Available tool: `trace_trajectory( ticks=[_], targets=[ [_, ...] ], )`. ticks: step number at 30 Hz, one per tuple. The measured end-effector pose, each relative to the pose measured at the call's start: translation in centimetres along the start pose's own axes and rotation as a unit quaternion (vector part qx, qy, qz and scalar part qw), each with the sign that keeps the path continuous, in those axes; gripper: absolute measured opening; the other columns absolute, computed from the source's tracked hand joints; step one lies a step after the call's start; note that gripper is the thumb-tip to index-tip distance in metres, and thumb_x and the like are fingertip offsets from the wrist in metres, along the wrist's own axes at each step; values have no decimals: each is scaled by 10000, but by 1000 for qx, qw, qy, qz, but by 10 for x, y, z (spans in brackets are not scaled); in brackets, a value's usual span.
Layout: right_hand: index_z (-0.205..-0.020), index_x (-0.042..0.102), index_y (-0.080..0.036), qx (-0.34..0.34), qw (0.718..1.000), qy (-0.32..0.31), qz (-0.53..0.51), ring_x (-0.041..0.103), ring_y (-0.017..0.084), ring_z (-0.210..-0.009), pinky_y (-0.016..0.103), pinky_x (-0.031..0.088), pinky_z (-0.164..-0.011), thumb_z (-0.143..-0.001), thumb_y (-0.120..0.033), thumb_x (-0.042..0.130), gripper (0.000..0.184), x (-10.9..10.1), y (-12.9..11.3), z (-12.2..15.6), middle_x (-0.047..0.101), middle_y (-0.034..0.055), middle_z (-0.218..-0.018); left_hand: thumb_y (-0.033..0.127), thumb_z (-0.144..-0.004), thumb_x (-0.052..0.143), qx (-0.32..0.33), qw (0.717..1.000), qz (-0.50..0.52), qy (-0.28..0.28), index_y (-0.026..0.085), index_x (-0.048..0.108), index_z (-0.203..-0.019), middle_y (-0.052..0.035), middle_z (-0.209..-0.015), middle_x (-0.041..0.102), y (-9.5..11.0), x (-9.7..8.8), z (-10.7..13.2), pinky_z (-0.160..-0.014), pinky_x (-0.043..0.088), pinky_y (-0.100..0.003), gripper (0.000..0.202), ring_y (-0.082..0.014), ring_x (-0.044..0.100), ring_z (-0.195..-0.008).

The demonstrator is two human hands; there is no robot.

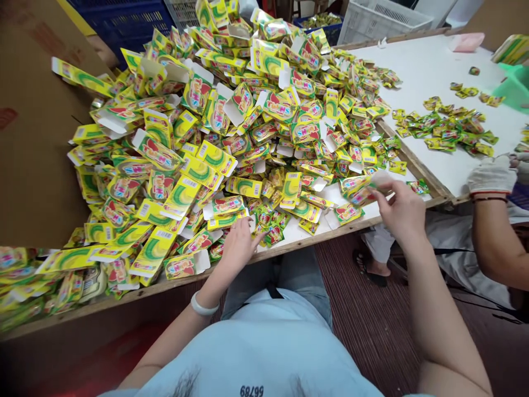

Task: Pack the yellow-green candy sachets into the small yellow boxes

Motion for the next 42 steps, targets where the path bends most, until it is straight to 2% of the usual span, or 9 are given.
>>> trace_trajectory(
  ticks=[3,7,11,16,21,26,31,37,42],
  targets=[
    [-941,681,-153,-42,994,30,99,602,218,-773,319,374,-612,-964,-371,542,260,23,-32,4,656,177,-1090,348,-885,656,-29,997,-30,-71,136,574,-1059,-153,-992,672,-21,20,-3,-845,498,-401,286,-313,634,-1000],
    [-802,646,-164,-163,972,-167,34,597,275,-878,350,435,-726,-933,-445,589,316,123,-126,65,654,131,-866,280,-884,641,-33,993,10,-114,144,591,-972,-114,-897,691,-26,28,-2,-820,497,-386,170,-281,661,-912],
    [-874,634,-139,-139,956,-253,-58,577,321,-973,414,465,-797,-867,-383,689,250,179,-159,102,651,169,-958,298,-867,651,-32,989,65,-130,169,594,-929,-79,-899,701,-29,24,-2,-790,517,-342,154,-235,676,-874],
    [-876,603,-184,-143,926,-287,-198,618,188,-789,289,502,-682,-929,-317,590,144,172,-145,100,652,43,-848,255,-891,574,-56,968,219,-106,176,596,-941,-96,-1004,723,-40,14,0,-797,558,-358,96,-229,700,-904],
    [-829,614,-201,-210,846,-314,-377,559,250,-1203,355,491,-903,-899,-335,631,152,145,-173,90,585,117,-1270,345,-887,602,-45,926,336,-164,182,612,-1130,-75,-994,739,-30,9,4,-703,596,-324,293,-235,721,-909],
    [-788,537,-198,-218,809,-410,-360,566,142,-709,262,464,-690,-927,-267,568,158,154,-197,85,588,-5,-756,551,-896,554,-57,874,430,-218,151,713,-916,-93,-1005,725,-17,3,8,-669,624,-347,431,-229,706,-837],
    [-822,517,-204,-84,775,-389,-491,562,129,-733,240,511,-635,-842,-343,687,220,161,-187,80,567,-13,-813,473,-741,781,-104,867,469,-133,139,703,-968,-78,-933,737,-17,-2,6,-645,608,-304,411,-202,709,-768],
    [-1132,571,-242,121,647,-346,-669,704,176,-810,349,635,-685,-750,-453,786,487,177,-169,90,697,23,-951,513,-737,777,-112,843,524,-37,158,647,-851,-29,-794,695,5,10,-13,-602,586,-272,395,-155,665,-662],
    [-950,679,-200,176,746,-125,-630,694,153,-670,260,601,-573,-777,-425,785,302,151,-113,77,737,24,-842,388,-986,484,43,945,323,19,159,680,-998,-107,-1001,676,58,3,-56,-778,568,-333,302,-212,663,-930]
  ],
)
Point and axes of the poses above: each hand's wrist, its own z-axis away from the middle knuckle, its own x-axis out of the palm, y = z × x, the point moved 8 cm from there along -z, towards the middle knuckle
